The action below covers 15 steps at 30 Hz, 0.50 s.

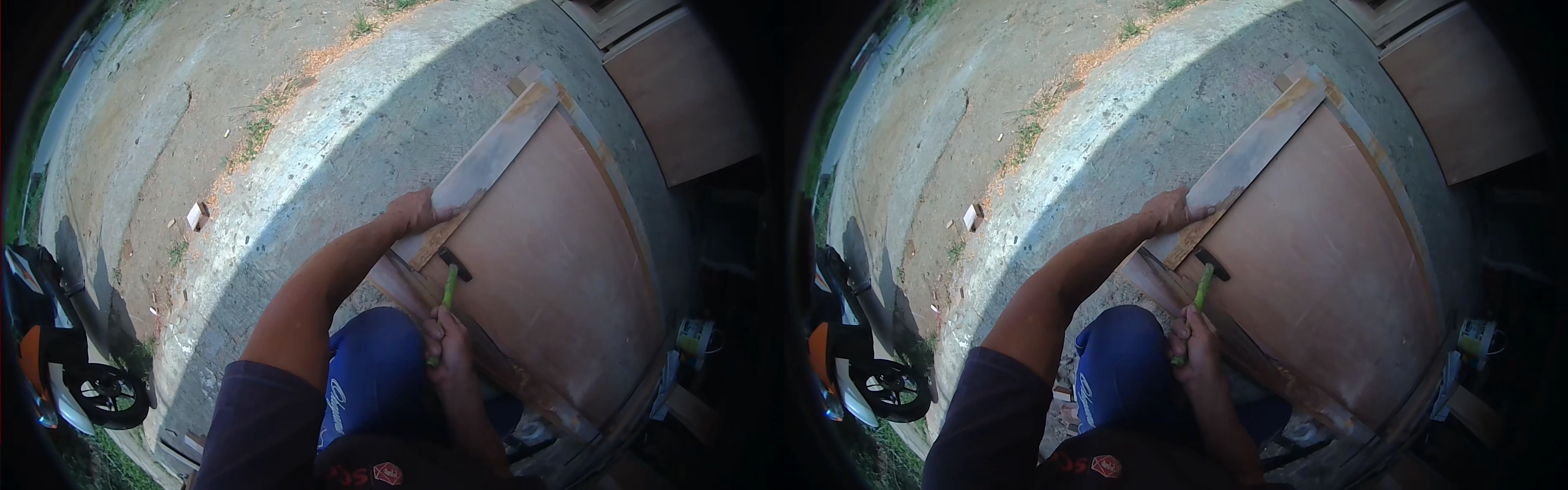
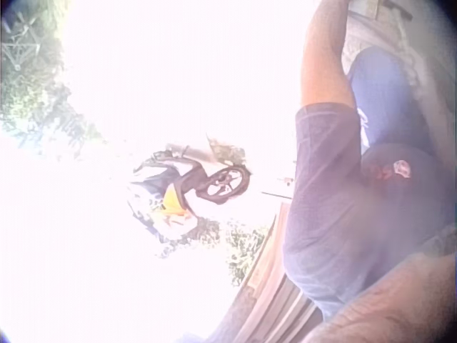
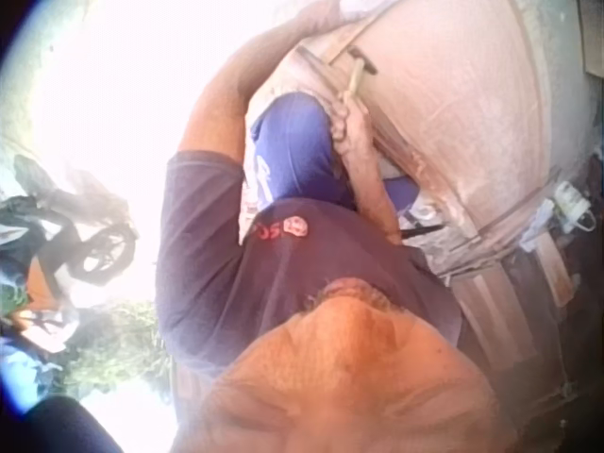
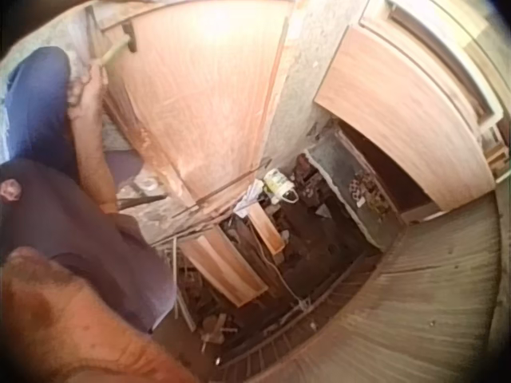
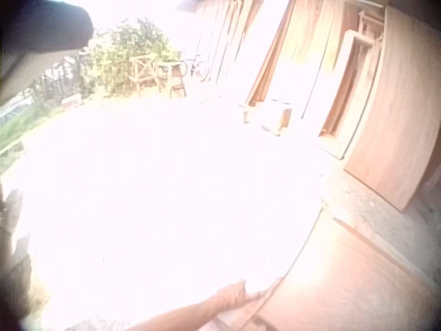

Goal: The person measures and marks a wooden plank using a square and pencil, then saws it to size. They subsequently position the cut plank against a larger board and hammer nails to secure it.

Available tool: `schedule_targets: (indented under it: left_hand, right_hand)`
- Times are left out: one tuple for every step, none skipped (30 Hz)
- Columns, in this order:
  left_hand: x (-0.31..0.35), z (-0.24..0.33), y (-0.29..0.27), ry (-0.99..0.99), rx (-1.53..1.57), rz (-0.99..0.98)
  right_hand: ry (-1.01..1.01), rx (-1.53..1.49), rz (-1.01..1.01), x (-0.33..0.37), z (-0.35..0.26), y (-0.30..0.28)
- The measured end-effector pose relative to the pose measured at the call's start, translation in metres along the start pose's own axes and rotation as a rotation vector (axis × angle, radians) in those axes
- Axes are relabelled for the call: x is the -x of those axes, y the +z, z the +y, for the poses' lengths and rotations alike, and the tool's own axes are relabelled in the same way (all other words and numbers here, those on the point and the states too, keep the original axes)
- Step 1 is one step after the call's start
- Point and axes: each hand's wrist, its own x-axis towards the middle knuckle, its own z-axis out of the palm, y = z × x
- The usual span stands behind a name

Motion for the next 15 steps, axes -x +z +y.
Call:
schedule_targets:
  left_hand:
    - [0.000, -0.002, 0.005, 0.007, 0.005, 0.008]
    - [0.000, -0.005, 0.003, 0.006, 0.002, 0.026]
    - [-0.001, -0.006, 0.002, 0.007, -0.008, 0.039]
    - [-0.003, -0.007, 0.001, 0.008, -0.018, 0.053]
    - [-0.004, -0.001, 0.004, 0.020, -0.024, 0.051]
    - [-0.004, 0.001, 0.005, -0.012, -0.032, 0.045]
    - [-0.002, 0.000, 0.003, -0.044, -0.041, 0.039]
    - [-0.001, 0.002, 0.000, -0.076, -0.052, 0.037]
    - [-0.002, 0.002, 0.002, -0.050, -0.035, 0.081]
    - [-0.001, 0.002, 0.007, -0.025, -0.017, 0.125]
    - [0.001, 0.004, 0.009, -0.002, 0.000, 0.170]
    - [0.003, 0.008, 0.013, -0.030, -0.024, 0.189]
    - [0.006, 0.018, 0.016, -0.057, -0.047, 0.206]
    - [0.007, 0.027, 0.015, -0.083, -0.069, 0.222]
    - [0.007, 0.033, 0.009, -0.092, -0.081, 0.191]
  right_hand:
    - [0.050, 0.059, -0.072, -0.002, -0.003, -0.003]
    - [0.019, 0.026, -0.075, -0.002, -0.003, -0.007]
    - [-0.012, -0.007, -0.077, 0.000, -0.002, -0.014]
    - [-0.041, -0.041, -0.080, 0.000, -0.003, -0.019]
    - [-0.066, -0.048, -0.032, 0.000, -0.005, -0.022]
    - [-0.090, -0.055, 0.016, -0.001, -0.008, -0.024]
    - [-0.113, -0.062, 0.064, -0.002, -0.011, -0.027]
    - [-0.137, 0.025, 0.066, -0.002, -0.015, -0.030]
    - [-0.160, 0.113, 0.067, -0.002, -0.021, -0.035]
    - [-0.182, 0.202, 0.069, -0.003, -0.026, -0.039]
    - [-0.238, 0.341, 0.096, -0.005, -0.028, -0.043]
    - [-0.292, 0.482, 0.123, -0.010, -0.028, -0.048]
    - [-0.346, 0.623, 0.153, -0.017, -0.028, -0.055]
    - [-0.564, 0.804, 0.168, -0.029, -0.025, -0.067]
    - [-0.780, 0.986, 0.175, -0.044, -0.020, -0.081]
